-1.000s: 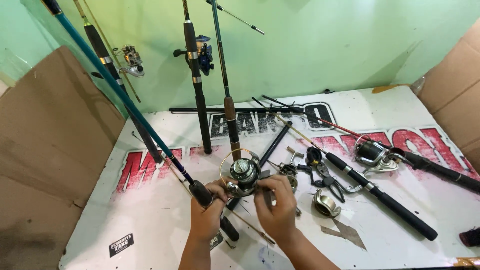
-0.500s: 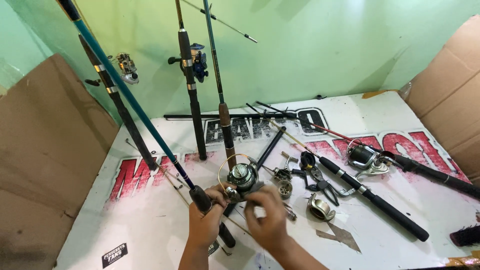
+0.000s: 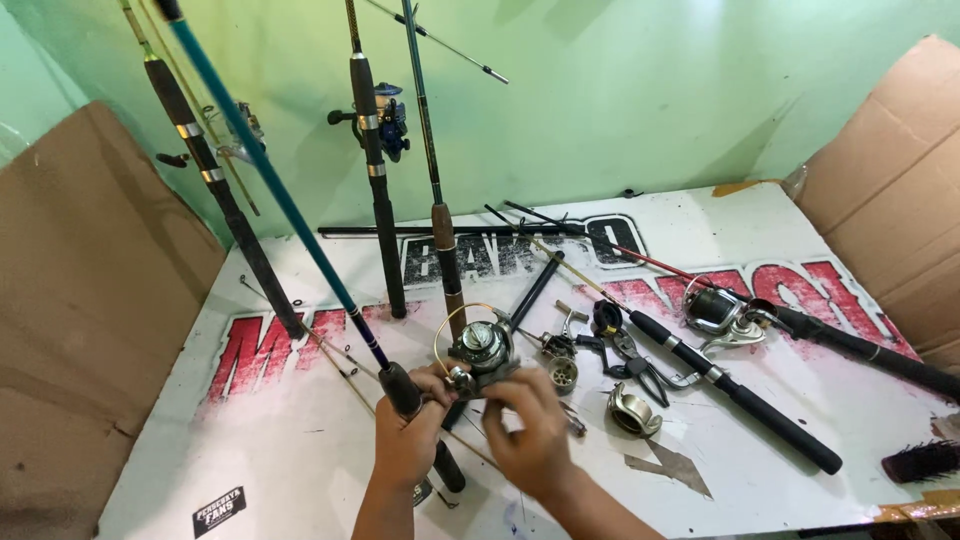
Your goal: The person services, assembles, and attaches fishing reels to fishing rods on a workspace.
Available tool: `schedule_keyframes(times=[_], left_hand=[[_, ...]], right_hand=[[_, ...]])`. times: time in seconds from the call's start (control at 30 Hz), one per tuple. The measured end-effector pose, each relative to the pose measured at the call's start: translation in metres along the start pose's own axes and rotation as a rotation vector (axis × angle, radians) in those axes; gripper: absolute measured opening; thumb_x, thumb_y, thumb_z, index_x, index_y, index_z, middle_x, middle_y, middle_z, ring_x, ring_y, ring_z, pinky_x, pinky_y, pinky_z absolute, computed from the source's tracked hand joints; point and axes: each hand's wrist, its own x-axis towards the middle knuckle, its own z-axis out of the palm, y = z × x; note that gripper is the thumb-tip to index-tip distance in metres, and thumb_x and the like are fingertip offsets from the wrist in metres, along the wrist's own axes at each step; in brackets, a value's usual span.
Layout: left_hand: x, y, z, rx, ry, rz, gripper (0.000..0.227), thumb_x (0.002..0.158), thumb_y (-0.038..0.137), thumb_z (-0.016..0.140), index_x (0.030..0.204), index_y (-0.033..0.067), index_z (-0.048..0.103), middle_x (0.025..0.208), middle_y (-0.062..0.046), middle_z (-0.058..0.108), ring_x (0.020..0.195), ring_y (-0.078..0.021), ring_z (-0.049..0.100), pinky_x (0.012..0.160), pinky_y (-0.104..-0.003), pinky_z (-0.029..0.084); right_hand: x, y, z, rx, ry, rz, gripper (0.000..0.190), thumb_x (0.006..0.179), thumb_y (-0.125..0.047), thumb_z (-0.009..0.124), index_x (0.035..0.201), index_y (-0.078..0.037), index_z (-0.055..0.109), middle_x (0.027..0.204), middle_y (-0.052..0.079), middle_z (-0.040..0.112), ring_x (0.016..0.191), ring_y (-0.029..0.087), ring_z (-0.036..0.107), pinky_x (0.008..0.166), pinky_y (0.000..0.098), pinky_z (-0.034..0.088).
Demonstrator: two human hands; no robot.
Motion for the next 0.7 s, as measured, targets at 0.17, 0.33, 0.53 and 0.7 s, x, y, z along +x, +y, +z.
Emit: schedule_keyframes(times=[0.17, 0.33, 0.53, 0.7], left_hand=[[-0.001, 0.001, 0.002, 0.063, -0.026, 0.06, 0.017, 0.083, -0.014, 0.049, 0.087, -0.0012, 0.059, 0.12, -0.021, 0.068, 0.11, -0.0228, 0.064, 0.102, -0.036, 0.05], [-0.005, 0.008, 0.006, -0.014, -0.022, 0.034, 0.015, 0.087, -0.012, 0.05, 0.09, -0.0008, 0.059, 0.125, -0.019, 0.067, 0.107, -0.022, 0.061, 0.1, -0.037, 0.05], [-0.003, 0.015, 0.005, 0.009, -0.078, 0.063, 0.018, 0.085, -0.014, 0.048, 0.089, 0.0, 0.059, 0.121, -0.022, 0.069, 0.105, -0.0208, 0.061, 0.096, -0.034, 0.05], [-0.007, 0.007, -0.006, 0.037, -0.006, 0.075, 0.022, 0.084, -0.016, 0.046, 0.09, 0.0019, 0.058, 0.123, -0.021, 0.068, 0.099, -0.0194, 0.059, 0.095, -0.032, 0.05]], right_hand=[[0.011, -0.02, -0.001, -0.013, -0.026, -0.1, 0.024, 0.077, 0.009, 0.073, 0.098, -0.001, 0.068, 0.098, 0.012, 0.064, 0.086, 0.028, 0.063, 0.072, 0.0366, 0.052], [0.007, 0.005, -0.005, -0.024, -0.049, -0.004, 0.022, 0.078, 0.009, 0.072, 0.096, -0.001, 0.067, 0.097, 0.014, 0.062, 0.079, 0.025, 0.061, 0.065, 0.0331, 0.05], [0.018, 0.027, -0.003, 0.112, 0.085, 0.243, 0.021, 0.087, 0.013, 0.065, 0.105, 0.003, 0.064, 0.099, 0.011, 0.061, 0.085, 0.02, 0.058, 0.075, 0.0344, 0.05], [-0.017, 0.021, 0.012, 0.341, 0.067, 0.25, 0.022, 0.086, 0.013, 0.062, 0.104, 0.0, 0.059, 0.104, 0.009, 0.057, 0.086, 0.014, 0.059, 0.069, 0.027, 0.053]])
